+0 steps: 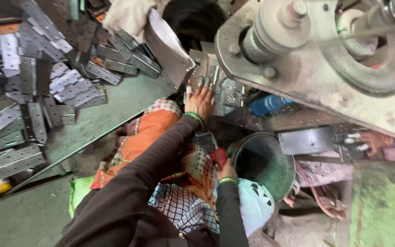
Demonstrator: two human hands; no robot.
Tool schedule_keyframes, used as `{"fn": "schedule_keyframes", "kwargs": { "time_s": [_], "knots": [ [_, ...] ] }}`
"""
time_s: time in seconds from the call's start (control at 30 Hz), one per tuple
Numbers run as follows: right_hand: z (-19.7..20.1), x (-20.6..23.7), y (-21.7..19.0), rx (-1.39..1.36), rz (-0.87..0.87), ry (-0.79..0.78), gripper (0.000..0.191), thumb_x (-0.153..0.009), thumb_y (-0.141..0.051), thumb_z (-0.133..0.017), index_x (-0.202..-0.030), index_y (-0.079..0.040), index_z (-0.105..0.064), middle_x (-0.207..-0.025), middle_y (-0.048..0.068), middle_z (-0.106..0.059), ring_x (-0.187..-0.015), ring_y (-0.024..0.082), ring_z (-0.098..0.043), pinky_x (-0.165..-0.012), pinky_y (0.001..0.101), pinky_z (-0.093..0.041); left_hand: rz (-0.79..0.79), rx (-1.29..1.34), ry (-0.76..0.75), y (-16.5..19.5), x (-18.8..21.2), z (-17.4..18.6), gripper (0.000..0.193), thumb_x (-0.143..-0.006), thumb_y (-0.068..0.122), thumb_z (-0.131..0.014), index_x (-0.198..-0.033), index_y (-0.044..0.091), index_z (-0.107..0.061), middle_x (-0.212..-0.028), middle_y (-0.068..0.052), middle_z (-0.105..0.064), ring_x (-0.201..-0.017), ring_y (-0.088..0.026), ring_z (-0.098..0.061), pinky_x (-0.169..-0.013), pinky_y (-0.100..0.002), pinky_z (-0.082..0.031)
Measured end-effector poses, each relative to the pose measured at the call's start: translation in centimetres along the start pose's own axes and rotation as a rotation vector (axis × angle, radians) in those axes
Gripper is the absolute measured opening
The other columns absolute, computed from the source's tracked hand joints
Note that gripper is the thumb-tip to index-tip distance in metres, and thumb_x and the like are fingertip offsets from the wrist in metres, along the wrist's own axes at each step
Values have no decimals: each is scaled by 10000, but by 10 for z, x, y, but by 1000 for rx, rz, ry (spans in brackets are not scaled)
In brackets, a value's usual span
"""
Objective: The person places metal hinge blanks under a press and pulls a lever to punch holes, repeating the cycle for multiple pieces. Finished blanks are set aside on a metal tray while the person continues processing the pile.
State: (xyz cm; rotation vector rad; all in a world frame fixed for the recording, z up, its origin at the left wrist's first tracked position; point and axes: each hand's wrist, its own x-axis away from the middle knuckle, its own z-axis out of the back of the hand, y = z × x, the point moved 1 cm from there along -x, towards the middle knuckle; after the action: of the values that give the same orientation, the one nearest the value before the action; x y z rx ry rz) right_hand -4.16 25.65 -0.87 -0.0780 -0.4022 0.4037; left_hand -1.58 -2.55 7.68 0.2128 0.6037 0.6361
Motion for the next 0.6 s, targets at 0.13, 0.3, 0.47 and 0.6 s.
{"fn": "schedule_keyframes", "kwargs": {
  "time_s": [0.13, 0.3, 0.47, 0.6],
  "knots": [
    [6, -8, 6, -39, 64, -72, 725, -818, -455, -767, -1363, -107, -438, -1142, 312, -667, -1062, 509, -637, -905, 569, -508, 20, 78, -20, -4, 1, 5, 391, -994, 272, -541, -1321, 75, -624, -1263, -82, -630, -1272, -300, -576, -1183, -655, -193],
    [63, -21, 13, 56, 178, -278, 688, -858, -523, -729, -1331, -102, -461, -1137, 282, -699, -1072, 471, -674, -939, 539, -530, 87, 65, -95, -5, -17, -5, 392, -963, 251, -548, -1305, 83, -636, -1329, -81, -622, -1187, -267, -584, -1159, -596, -292],
    [45, -13, 11, 137, 39, -156, 609, -908, -497, -677, -1341, -130, -458, -1132, 257, -696, -1065, 485, -660, -926, 575, -513, 136, 117, -147, 1, -30, -18, 413, -984, 268, -551, -1339, 71, -627, -1318, -75, -619, -1210, -270, -580, -1079, -547, -383],
    [2, -14, 16, 29, 97, -102, 663, -892, -452, -687, -1376, -96, -407, -1106, 276, -691, -1048, 487, -664, -903, 574, -519, 101, 42, -95, -1, -29, -21, 409, -981, 245, -549, -1350, 86, -627, -1378, -68, -605, -1222, -259, -582, -1100, -546, -387]
  ]
}}
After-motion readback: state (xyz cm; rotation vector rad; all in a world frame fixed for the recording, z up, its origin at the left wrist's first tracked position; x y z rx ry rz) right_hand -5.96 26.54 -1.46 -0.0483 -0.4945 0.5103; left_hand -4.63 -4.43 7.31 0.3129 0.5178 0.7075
